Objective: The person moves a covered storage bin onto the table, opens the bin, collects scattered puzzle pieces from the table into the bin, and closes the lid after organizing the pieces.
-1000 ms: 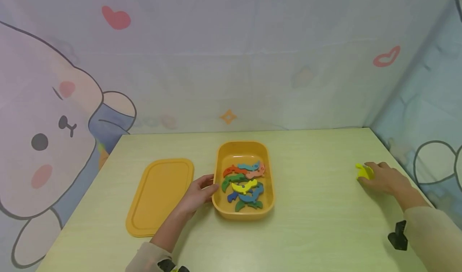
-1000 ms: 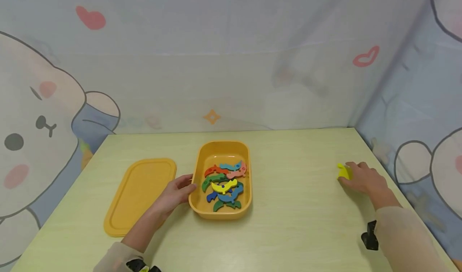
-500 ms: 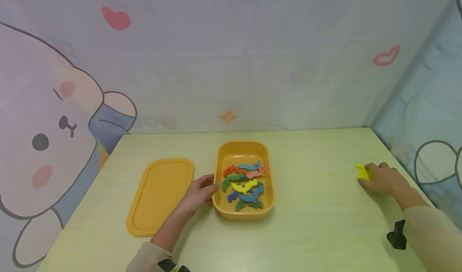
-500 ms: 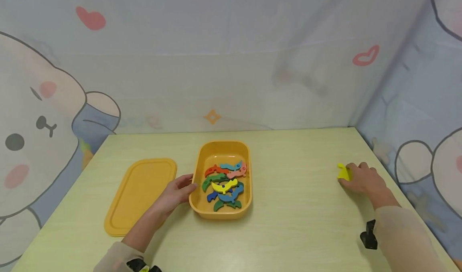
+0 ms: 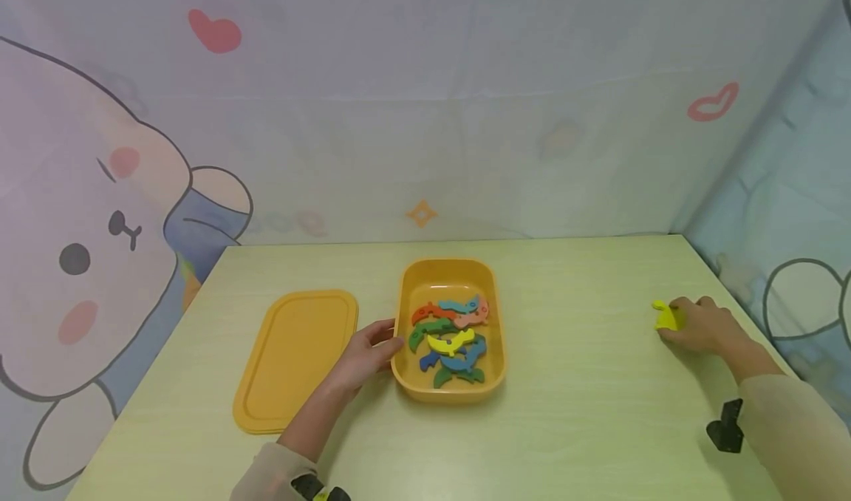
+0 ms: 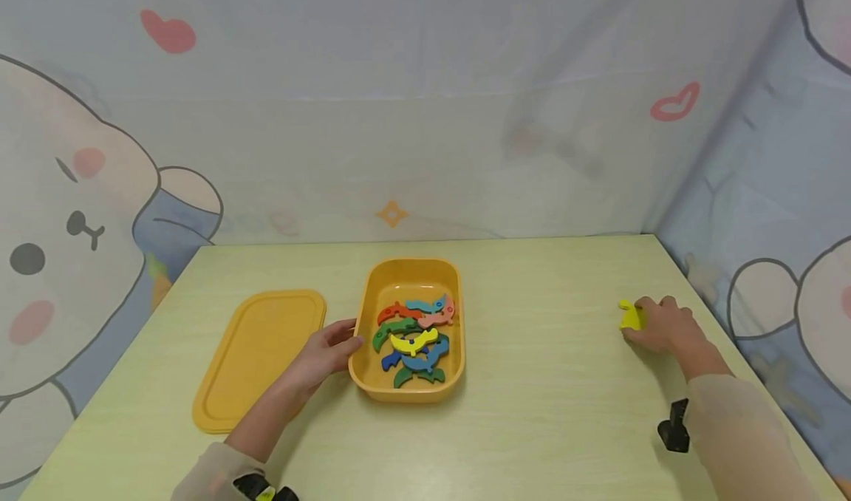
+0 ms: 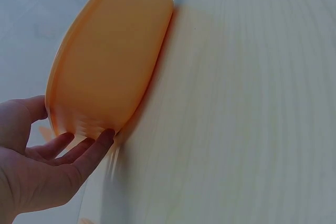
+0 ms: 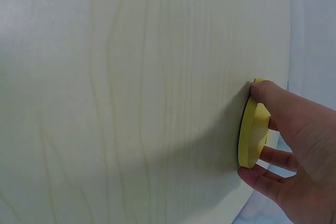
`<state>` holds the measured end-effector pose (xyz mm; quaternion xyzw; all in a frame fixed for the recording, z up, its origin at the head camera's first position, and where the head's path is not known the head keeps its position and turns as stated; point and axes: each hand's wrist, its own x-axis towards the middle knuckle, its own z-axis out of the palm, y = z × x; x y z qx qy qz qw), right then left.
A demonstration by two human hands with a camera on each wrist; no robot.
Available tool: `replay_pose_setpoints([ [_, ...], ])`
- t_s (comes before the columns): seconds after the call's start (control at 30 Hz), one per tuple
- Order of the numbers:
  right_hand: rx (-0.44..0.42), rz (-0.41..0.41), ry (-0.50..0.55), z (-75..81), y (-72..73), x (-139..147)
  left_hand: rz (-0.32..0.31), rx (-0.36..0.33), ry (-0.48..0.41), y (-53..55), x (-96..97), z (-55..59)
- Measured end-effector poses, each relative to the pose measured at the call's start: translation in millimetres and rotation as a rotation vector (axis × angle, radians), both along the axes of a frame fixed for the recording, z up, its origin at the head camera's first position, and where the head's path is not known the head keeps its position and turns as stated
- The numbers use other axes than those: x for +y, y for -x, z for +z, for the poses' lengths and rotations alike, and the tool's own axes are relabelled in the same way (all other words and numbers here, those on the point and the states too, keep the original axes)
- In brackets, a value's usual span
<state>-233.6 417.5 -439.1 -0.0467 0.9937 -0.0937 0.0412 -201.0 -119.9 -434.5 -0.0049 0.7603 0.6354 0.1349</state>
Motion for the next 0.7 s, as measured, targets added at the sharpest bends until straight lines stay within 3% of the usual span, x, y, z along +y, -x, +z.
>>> replay_pose_setpoints([
  [0.23, -0.008, 0.025, 0.009, 3.1, 3.8, -7, -0.004, -0.003, 0.002, 1.0, 0.0, -0.9],
  [0.7, 0.054, 0.079, -0.002, 7.7, 9.5, -25, 0.007, -0.007, -0.005, -1.6, 0.8, 3.4],
])
